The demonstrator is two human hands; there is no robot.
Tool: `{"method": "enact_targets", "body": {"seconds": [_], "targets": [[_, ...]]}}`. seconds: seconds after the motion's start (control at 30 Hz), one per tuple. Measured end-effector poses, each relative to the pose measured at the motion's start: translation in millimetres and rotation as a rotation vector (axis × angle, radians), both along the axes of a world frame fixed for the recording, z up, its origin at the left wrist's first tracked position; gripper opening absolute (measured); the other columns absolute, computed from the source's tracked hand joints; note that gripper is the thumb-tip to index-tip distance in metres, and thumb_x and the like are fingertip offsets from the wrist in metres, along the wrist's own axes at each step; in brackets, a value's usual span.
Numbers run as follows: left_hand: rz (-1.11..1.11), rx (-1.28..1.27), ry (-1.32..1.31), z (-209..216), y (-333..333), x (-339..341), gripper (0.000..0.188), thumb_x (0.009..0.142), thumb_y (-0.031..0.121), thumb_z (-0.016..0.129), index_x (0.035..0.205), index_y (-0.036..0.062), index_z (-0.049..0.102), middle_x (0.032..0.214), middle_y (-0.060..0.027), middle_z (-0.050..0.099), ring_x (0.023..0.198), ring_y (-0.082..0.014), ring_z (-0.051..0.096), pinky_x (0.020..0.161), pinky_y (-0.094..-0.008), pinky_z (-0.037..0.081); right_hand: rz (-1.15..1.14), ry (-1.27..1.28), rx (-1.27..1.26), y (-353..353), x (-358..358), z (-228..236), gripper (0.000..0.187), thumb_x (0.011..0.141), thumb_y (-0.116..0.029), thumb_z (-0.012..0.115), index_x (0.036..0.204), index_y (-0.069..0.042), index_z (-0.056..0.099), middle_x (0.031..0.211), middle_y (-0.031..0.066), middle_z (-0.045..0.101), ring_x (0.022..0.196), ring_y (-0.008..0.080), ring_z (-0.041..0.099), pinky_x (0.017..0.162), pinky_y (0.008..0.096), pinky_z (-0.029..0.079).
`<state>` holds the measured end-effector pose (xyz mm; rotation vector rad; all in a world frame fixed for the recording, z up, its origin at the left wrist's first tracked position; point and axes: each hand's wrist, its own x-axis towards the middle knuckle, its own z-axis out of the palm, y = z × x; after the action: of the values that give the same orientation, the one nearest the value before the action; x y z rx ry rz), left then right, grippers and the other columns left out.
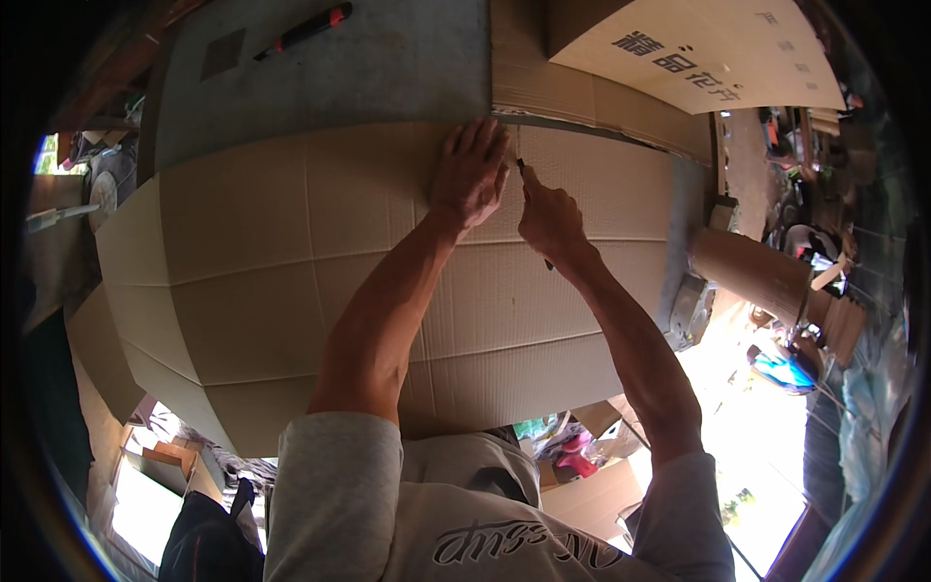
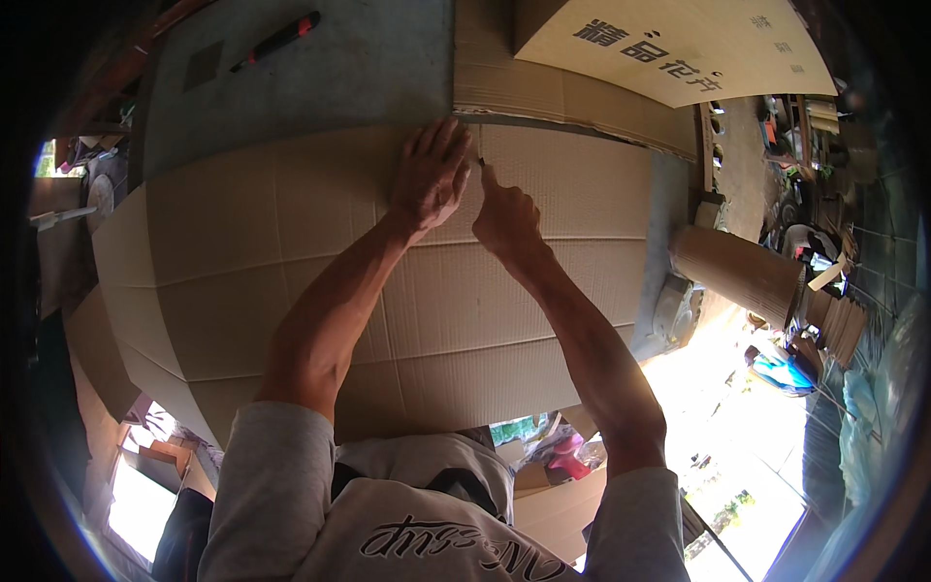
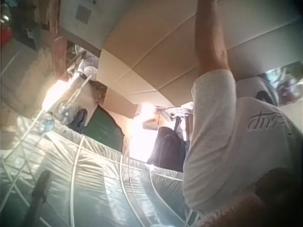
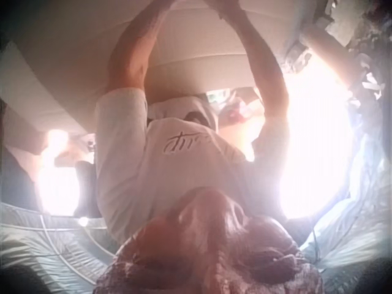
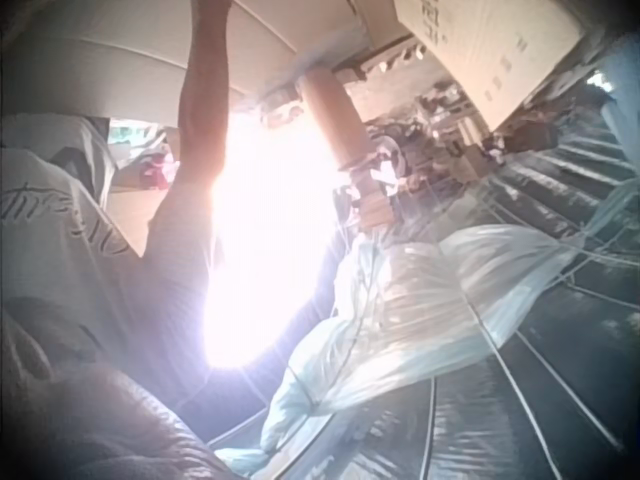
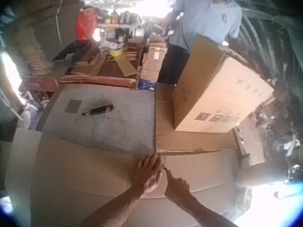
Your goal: The person cuts a large cardboard sheet with a utility knife, folds it into a box shape, and secures the edges with tape. Another person assists by handing over materials and working nearby.
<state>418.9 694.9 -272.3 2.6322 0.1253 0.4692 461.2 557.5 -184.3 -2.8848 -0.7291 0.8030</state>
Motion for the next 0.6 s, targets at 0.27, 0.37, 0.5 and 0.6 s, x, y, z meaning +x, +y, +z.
{"method": "enact_targets", "body": {"seconds": [0.27,0.37,0.5,0.6], "targets": [[-0.008,0.011,0.088,0,0,-1,0.048,0.097,0.029,0.052,0.139,0.0073,0.05,0.151,-0.0147,0.038,0.141,-0.0304,0.032,0.118,-0.0463,0.023,-0.004,0.038,-0.016,-14,-21,4,0.052,0.091,-0.009,0.051,0.142,-0.008,0.039,0.077,0.0258,0.066,0.077,0.0447,0.068,0.07,0.0556,0.054],[-0.009,0.007,0.101,-2,-1,-1,0.048,0.097,0.029,0.051,0.14,0.0075,0.049,0.152,-0.0146,0.037,0.142,-0.0301,0.032,0.118,-0.0464,0.022,-0.023,0.089,-0.043,-17,-30,9,0.062,0.085,-0.005,0.056,0.144,-0.006,0.037,0.079,0.0261,0.066,0.078,0.044,0.068,0.072,0.0548,0.054],[-0.008,0.023,0.124,-1,-3,-1,0.049,0.098,0.031,0.05,0.141,0.008,0.048,0.153,-0.0142,0.036,0.142,-0.0297,0.031,0.118,-0.0463,0.022,-0.003,0.031,-0.011,-30,-44,4,0.044,0.097,-0.012,0.047,0.141,-0.007,0.04,0.071,0.025,0.064,0.069,0.0433,0.068,0.066,0.0555,0.054],[-0.006,0.032,0.134,-2,-2,0,0.05,0.098,0.032,0.05,0.142,0.0086,0.047,0.153,-0.0137,0.036,0.143,-0.0295,0.03,0.118,-0.0462,0.021,-0.039,0.112,-0.048,-28,-49,14,0.064,0.084,-0.003,0.056,0.145,-0.005,0.036,0.077,0.0247,0.066,0.076,0.0424,0.069,0.071,0.0543,0.055]]}}
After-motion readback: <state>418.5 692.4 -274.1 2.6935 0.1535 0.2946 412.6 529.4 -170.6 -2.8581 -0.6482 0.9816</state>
